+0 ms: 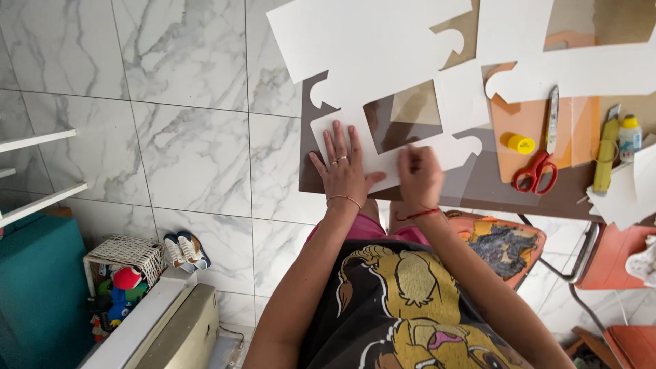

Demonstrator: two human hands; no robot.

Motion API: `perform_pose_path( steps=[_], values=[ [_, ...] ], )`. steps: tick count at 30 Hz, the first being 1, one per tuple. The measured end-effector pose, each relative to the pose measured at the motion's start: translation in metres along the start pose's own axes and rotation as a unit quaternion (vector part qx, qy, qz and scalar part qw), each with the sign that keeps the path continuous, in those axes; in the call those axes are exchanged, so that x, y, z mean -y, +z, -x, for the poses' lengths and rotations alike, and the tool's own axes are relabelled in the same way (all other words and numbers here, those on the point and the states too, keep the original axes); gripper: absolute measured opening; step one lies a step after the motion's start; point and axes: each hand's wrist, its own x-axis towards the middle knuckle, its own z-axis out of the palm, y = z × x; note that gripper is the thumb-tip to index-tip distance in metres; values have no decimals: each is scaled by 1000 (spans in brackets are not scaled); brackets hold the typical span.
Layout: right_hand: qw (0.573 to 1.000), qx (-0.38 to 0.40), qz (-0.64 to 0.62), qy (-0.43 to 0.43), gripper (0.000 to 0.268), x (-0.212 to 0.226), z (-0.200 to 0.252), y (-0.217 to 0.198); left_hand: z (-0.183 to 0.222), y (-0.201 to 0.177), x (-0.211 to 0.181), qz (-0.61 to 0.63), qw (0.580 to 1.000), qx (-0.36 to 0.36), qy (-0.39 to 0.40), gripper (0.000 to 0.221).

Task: Assembling cardboard boxes from flat-packed templates by folding and gluing.

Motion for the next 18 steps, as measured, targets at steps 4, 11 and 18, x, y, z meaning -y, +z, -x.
perform_pose_path(
  steps=[4, 11, 18],
  values=[
    [996, 49, 37, -59, 11, 1, 10, 15, -1, 4, 1, -23, 1000, -3, -5, 98],
    [999, 8, 23, -46, 9, 9, -1, 6, 0, 7, 1, -5, 1000, -14, -2, 105],
    [996, 5, 61, -71, 9, -6, -8, -2, -2, 5, 0, 5, 1000, -2, -7, 104]
  ],
)
